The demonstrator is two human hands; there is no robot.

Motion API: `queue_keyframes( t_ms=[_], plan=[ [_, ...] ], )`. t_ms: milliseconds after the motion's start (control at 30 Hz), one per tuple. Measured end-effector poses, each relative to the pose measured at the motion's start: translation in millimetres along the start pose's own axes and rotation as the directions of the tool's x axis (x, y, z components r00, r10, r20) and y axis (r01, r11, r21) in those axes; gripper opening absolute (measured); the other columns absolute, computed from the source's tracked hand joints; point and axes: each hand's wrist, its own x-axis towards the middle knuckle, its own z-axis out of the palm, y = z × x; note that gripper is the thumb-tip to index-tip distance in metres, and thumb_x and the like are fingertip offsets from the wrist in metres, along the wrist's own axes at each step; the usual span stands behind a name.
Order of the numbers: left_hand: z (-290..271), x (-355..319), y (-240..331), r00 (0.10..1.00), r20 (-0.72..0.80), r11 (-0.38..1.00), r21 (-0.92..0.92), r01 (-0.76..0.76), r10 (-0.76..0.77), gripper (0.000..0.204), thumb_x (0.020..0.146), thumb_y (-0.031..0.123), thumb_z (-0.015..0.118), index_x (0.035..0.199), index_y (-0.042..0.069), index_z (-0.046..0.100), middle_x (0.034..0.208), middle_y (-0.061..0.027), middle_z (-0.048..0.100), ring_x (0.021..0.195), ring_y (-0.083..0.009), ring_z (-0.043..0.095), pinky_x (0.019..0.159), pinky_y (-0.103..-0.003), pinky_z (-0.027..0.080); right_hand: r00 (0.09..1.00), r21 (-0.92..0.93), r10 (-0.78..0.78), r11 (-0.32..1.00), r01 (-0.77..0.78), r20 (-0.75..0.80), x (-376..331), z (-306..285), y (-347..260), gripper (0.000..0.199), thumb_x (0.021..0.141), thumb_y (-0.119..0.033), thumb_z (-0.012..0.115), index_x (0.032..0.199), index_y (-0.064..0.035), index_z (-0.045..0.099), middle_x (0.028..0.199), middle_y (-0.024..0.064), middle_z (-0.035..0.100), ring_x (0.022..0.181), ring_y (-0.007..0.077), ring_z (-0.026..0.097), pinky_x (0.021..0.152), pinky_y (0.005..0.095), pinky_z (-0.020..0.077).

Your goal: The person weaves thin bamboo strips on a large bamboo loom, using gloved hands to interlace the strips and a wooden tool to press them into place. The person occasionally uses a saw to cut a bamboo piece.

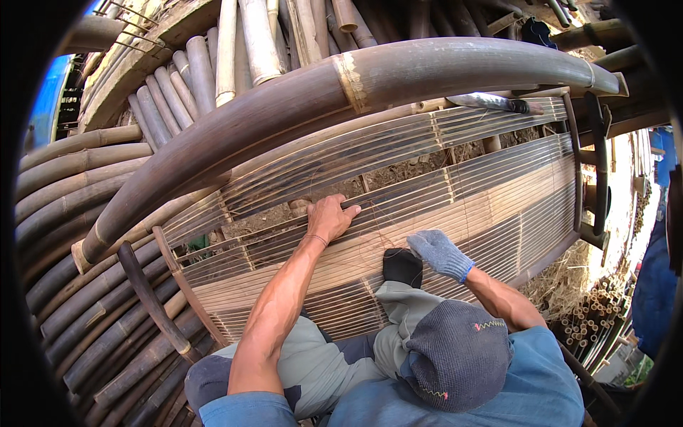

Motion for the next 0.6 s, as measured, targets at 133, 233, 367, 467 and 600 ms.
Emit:
queue_keyframes(
  t_ms=[133,233,367,467,600],
  plan=[
    [1.4,-7.0,0.3,0.986,-0.097,0.990,-0.026,-0.142,0.138,0.046,0.087,0.033,0.073,0.116,-0.002,0.066,0.113,-0.0227,0.068,0.110,-0.0390,0.062,0.100,-0.046,0.044,0.984,0.034,0.167,0.986,-0.165,-0.055,-11.8,-6.1,-3.4,0.051,0.102,-0.040,0.040,0.077,-0.0020,0.063,0.073,0.0201,0.063,0.069,0.0368,0.061,0.068,0.0475,0.0473],
    [12.9,-21.8,17.2,0.787,-0.364,0.867,0.208,-0.452,0.498,0.042,0.085,0.016,0.070,0.122,0.000,0.059,0.114,-0.0196,0.063,0.112,-0.0364,0.058,0.099,-0.044,0.045,0.964,-0.109,0.089,0.987,-0.119,-0.249,-19.5,-7.1,1.0,0.044,0.101,-0.035,0.045,0.083,-0.0006,0.065,0.077,0.0211,0.064,0.069,0.0383,0.061,0.069,0.0468,0.0508],
    [31.2,-10.1,40.2,0.558,-0.204,0.594,0.322,-0.738,0.804,0.047,0.081,0.004,0.062,0.128,0.001,0.055,0.114,-0.0171,0.059,0.114,-0.0339,0.056,0.100,-0.044,0.045,0.800,-0.022,0.043,0.997,-0.070,-0.599,-34.8,-21.5,-14.0,0.031,0.099,-0.025,0.056,0.098,0.0032,0.068,0.096,0.0192,0.070,0.074,0.0276,0.069,0.067,0.0367,0.0572],
    [30.4,-0.7,47.0,0.583,0.027,0.560,0.244,-0.792,0.812,0.045,0.078,0.006,0.061,0.122,0.003,0.058,0.109,-0.0159,0.061,0.107,-0.0325,0.058,0.097,-0.043,0.046,0.744,0.519,0.208,0.828,0.212,-0.635,-80.7,-68.3,-24.1,0.023,0.097,-0.019,0.062,0.095,0.0015,0.073,0.112,0.0143,0.068,0.089,0.0181,0.068,0.077,0.0310,0.0563],
    [26.8,0.0,49.3,0.588,0.050,0.584,0.078,-0.808,0.807,0.040,0.077,0.025,0.066,0.112,0.004,0.064,0.100,-0.0149,0.063,0.100,-0.0324,0.059,0.092,-0.043,0.046,0.826,0.474,0.222,0.878,0.061,-0.518,-159.5,-102.2,28.4,0.024,0.091,-0.023,0.070,0.090,0.0007,0.071,0.100,0.0117,0.070,0.094,0.0220,0.066,0.085,0.0341,0.0552]
  ],
)
